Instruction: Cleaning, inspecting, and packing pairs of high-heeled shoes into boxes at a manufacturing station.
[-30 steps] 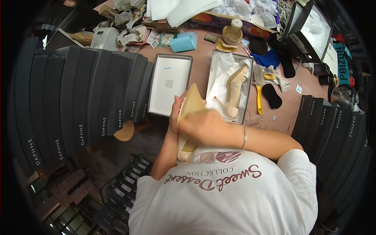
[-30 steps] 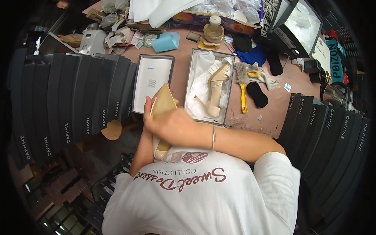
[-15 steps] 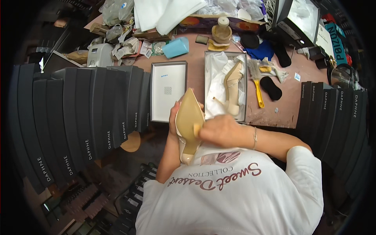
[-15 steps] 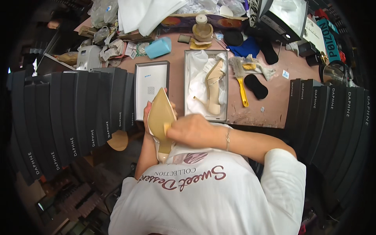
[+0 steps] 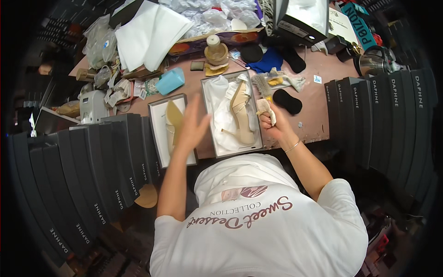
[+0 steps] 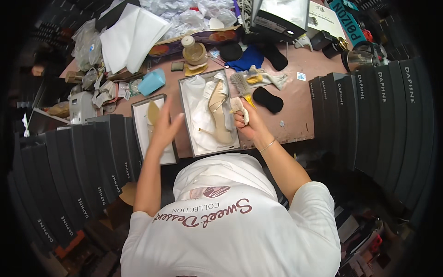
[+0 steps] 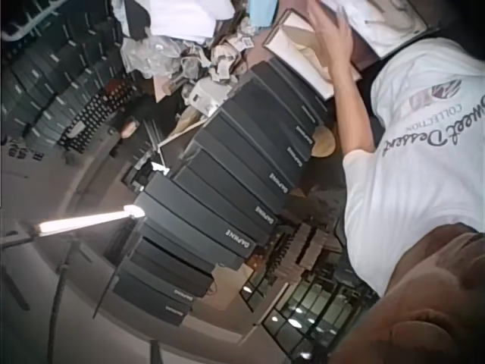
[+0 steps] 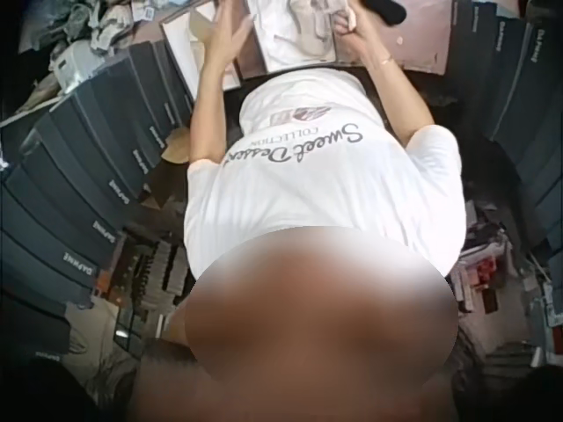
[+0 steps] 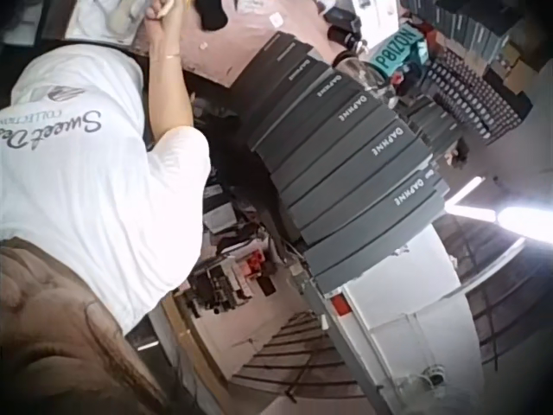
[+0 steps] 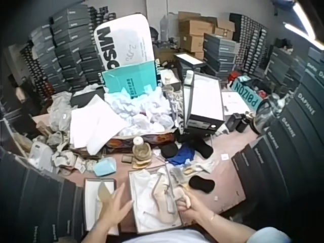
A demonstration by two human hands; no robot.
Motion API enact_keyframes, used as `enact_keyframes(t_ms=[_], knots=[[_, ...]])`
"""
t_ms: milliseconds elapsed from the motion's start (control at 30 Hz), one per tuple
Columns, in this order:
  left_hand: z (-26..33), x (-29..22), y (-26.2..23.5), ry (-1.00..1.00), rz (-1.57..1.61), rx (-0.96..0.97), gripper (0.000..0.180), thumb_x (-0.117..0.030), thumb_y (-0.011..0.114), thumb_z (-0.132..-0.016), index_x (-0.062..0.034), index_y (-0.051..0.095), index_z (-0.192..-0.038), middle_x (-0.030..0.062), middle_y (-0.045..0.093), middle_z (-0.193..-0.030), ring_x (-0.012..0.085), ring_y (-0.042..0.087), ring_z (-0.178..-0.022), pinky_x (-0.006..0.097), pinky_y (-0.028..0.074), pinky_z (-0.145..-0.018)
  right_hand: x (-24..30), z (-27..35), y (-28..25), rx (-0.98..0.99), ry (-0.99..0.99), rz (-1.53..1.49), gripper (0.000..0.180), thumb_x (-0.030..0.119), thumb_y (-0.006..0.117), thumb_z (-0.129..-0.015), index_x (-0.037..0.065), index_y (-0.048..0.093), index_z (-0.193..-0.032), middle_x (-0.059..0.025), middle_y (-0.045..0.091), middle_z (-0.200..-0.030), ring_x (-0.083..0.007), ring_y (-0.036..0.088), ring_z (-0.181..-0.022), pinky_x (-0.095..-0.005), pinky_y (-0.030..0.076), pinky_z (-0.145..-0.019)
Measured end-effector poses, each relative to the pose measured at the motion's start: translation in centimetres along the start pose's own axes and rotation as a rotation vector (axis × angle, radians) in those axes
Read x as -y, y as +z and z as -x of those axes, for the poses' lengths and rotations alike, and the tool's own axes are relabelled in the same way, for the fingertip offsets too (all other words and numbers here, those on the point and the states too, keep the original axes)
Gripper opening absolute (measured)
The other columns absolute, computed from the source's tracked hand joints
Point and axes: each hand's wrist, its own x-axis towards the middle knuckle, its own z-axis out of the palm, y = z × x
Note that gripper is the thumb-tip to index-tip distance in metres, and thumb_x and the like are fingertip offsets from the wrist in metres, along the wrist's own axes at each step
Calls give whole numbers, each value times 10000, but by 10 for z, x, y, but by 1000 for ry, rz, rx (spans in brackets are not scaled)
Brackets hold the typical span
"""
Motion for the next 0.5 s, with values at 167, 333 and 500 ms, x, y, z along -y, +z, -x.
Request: enact_keyframes(t_ms=[167,333,500], knots=[[-24,-34,136,-45,-75,83,800,-146,679,-767,-19,262,-1439,318,286,-1390,478,328,-1262,472,325,-1048,4,15,14,-9,-10,-112,238,327,496,-975,127,494,-846,13,392,-622,-87,342,-476,-215,244,-408],[-26,3,141,-110,120,-202,676,2,546,-768,-29,321,-1405,249,412,-1301,353,470,-1168,406,403,-982,11,34,36,-80,-94,259,156,268,536,-963,122,510,-915,9,403,-635,-80,363,-488,-208,266,-408],[-7,20,40,-417,1074,-24,487,50,431,-824,17,420,-1310,100,579,-1137,147,601,-984,257,486,-847,37,16,88,62,-329,646,180,286,522,-970,125,521,-891,29,452,-659,-49,392,-507,-188,281,-425]])
